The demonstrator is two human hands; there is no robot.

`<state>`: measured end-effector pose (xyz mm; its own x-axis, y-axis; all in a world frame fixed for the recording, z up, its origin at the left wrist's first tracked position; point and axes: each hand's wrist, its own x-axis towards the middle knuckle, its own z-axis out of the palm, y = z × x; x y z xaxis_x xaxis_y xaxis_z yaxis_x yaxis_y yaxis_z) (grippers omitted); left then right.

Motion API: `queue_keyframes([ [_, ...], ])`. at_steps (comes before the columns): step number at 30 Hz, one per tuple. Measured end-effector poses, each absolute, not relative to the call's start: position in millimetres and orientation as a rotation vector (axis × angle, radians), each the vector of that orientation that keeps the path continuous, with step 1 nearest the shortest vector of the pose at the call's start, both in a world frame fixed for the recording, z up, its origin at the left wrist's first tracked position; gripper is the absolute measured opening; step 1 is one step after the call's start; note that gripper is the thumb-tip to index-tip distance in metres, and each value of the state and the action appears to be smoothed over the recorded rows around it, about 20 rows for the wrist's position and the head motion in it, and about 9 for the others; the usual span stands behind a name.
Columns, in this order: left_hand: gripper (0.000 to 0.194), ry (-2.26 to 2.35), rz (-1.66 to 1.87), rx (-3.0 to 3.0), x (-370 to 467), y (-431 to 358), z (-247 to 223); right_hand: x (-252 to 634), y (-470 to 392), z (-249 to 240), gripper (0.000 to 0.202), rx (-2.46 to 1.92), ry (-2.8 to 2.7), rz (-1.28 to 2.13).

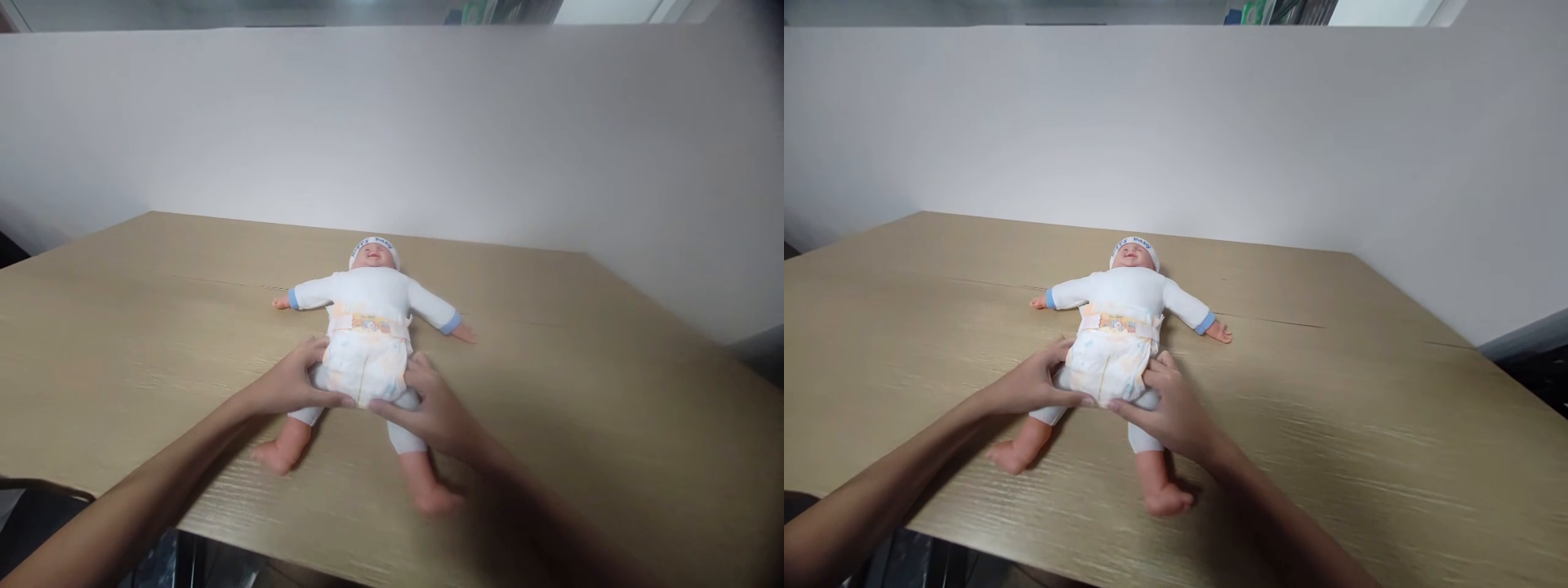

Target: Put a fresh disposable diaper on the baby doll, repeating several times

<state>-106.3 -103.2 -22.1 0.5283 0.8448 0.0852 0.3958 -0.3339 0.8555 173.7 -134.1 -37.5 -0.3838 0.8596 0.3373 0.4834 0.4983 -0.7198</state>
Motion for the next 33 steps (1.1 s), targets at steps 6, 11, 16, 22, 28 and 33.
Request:
queue_keyframes([
  [6, 0.039, 0.935, 0.663, 2.034, -110, -101, -27, 176, -131, -40, 0.020, -1.062, -2.022, 0.698],
  [11, 0.035, 0.972, 0.613, 1.948, -112, -100, -34, 177, -132, -39, 0.025, -1.111, -2.029, 0.717],
  [16, 0.057, 1.021, 0.541, 1.971, -115, -96, -33, 175, -135, -30, 0.037, -1.074, -2.148, 0.635],
  [22, 0.043, 1.028, 0.410, 2.157, -111, -92, -24, 177, -131, -31, 0.016, -1.099, -2.141, 0.661],
  [28, 0.026, 0.946, 0.438, 2.072, -112, -93, -23, 181, -132, -30, 0.021, -1.106, -2.087, 0.779],
  [33, 0.031, 0.933, 0.494, 1.981, -120, -90, -28, 177, -137, -27, 0.019, -1.180, -1.950, 0.850],
])
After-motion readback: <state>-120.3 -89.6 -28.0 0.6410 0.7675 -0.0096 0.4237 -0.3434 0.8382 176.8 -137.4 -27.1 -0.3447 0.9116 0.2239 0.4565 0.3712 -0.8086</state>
